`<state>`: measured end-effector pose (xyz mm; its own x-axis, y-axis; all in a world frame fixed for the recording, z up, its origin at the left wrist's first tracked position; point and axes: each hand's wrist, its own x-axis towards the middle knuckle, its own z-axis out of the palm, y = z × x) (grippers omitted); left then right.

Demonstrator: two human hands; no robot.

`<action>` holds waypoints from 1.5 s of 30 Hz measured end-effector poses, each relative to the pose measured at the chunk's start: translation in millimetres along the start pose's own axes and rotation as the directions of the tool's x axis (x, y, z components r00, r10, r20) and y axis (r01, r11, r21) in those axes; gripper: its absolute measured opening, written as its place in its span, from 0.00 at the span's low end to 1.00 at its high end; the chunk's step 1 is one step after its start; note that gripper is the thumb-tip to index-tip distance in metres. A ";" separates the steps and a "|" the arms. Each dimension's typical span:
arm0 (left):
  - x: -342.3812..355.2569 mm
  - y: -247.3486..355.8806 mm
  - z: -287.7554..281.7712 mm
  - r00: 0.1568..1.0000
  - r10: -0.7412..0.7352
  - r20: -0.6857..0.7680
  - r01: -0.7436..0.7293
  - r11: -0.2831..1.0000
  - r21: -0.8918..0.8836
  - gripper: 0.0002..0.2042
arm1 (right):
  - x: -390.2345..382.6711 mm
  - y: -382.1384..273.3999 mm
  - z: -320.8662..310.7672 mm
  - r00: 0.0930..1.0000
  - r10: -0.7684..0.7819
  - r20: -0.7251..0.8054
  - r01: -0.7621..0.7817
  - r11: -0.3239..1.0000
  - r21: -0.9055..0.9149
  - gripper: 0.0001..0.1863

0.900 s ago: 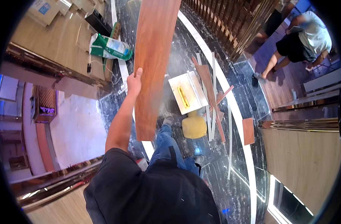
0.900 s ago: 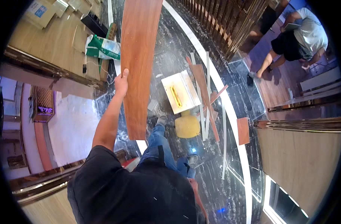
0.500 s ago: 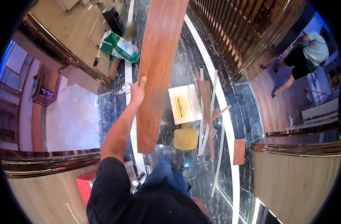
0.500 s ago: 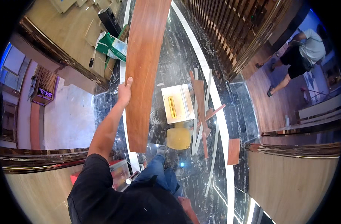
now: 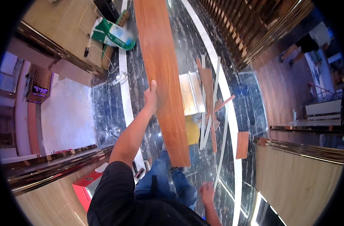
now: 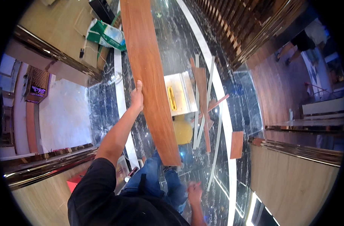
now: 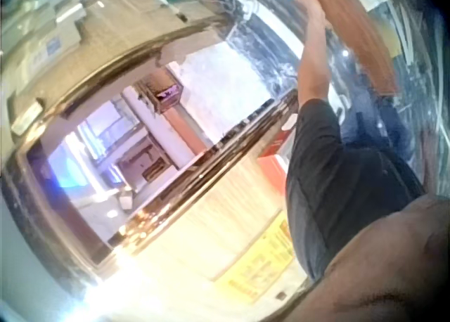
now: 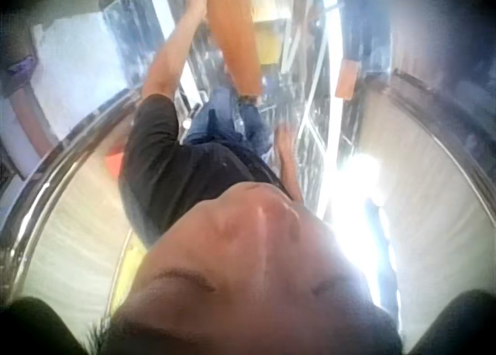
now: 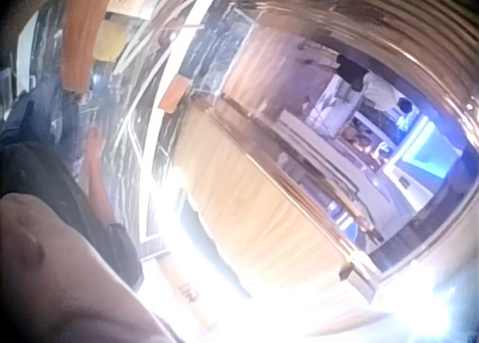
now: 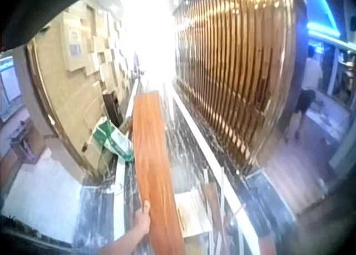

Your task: The person cuts a wooden plank using a table saw, then carries it to the installation area. They kneel on the floor, fit the plank into place, and use a hammer and tapping block to secure it. The person also uses a utility knife to trim the plank along the wall edge.

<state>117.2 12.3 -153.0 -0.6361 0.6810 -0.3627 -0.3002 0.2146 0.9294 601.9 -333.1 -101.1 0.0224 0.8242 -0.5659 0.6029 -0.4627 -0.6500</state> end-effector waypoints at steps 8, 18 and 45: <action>-17.1 -159.9 -36.1 0.918 -0.397 -0.018 0.393 0.914 -0.099 0.45 | 251.8 -21.2 53.1 0.909 -0.411 -0.070 0.380 0.885 -0.268 0.22; -23.4 -325.8 -41.3 0.819 -0.573 -0.045 0.559 0.812 -0.165 0.36 | 283.4 106.8 191.5 0.962 -0.075 0.262 0.062 0.996 0.058 0.29; 73.0 -545.2 -61.2 0.930 -0.147 0.336 0.180 0.981 -0.069 0.19 | 307.2 305.3 281.1 0.986 -0.167 -0.002 0.166 0.981 0.097 0.20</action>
<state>191.0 -97.8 -690.3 -0.3085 0.8375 -0.4511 -0.4580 0.2849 0.8421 568.7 -313.0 -615.9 -0.0773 0.8905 -0.4484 0.5178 -0.3485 -0.7813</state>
